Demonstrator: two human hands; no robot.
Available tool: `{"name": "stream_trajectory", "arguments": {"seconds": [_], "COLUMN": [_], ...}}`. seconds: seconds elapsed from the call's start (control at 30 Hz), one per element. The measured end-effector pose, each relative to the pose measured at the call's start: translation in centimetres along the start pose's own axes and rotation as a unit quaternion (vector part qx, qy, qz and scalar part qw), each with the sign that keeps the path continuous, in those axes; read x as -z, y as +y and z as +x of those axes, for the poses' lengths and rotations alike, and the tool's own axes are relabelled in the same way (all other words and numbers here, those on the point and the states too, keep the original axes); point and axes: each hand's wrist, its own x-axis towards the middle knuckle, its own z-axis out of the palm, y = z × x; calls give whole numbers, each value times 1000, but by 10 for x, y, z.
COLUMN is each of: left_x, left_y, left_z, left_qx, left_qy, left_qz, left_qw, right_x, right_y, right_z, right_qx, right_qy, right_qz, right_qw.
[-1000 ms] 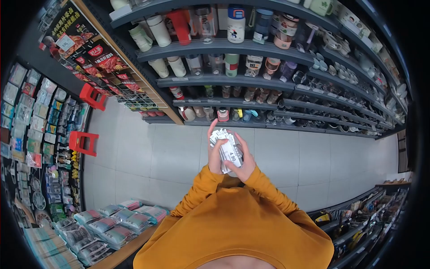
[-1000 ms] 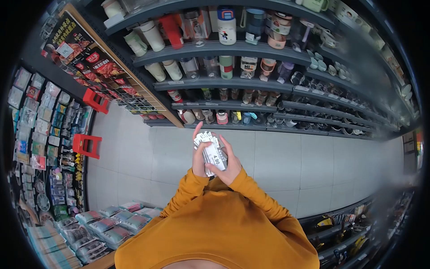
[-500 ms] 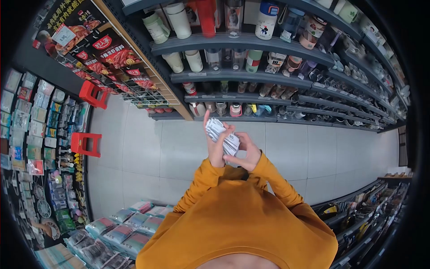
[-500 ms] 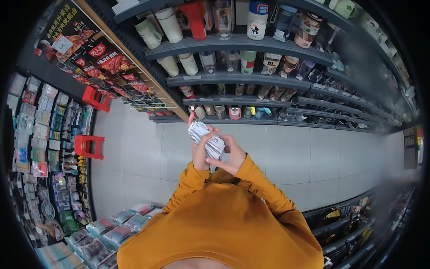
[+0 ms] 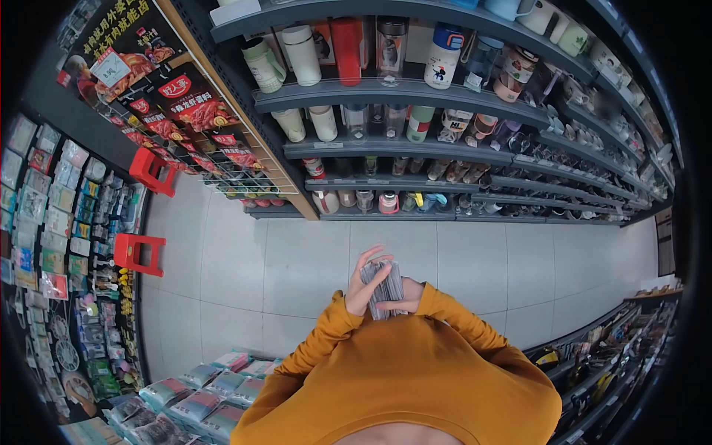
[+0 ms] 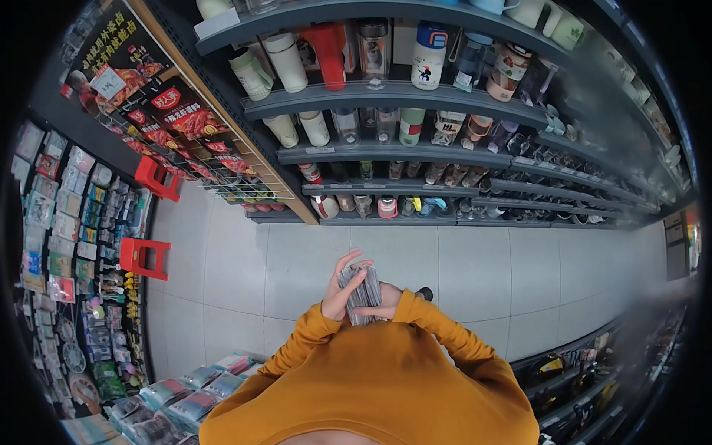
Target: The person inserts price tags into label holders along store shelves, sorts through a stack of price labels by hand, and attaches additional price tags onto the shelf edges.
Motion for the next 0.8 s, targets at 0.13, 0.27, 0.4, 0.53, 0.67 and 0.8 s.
{"name": "stream_trajectory", "arguments": {"seconds": [0.13,0.27,0.4,0.53,0.67,0.8], "left_x": [16,22,16,11,30,30], "left_y": [-21,-28,-4,-7,-30,-24], "left_z": [1,5,-4,-12,-4,-5], "left_qx": [-47,2,57,36,7,46], "left_qy": [-22,17,-37,-60,-85,-52], "left_qz": [90,55,-28,84,72,-37], "left_qw": [995,998,997,994,994,997], "right_x": [-4,-8,-4,-9,-12,-13], "right_y": [-19,-2,14,7,-6,32], "right_z": [4,15,14,13,6,8], "right_qx": [30,26,20,29,44,-48], "right_qy": [-25,-41,-69,-36,-6,22], "right_qz": [17,-9,96,29,-29,129], "right_qw": [999,999,993,999,999,990]}}
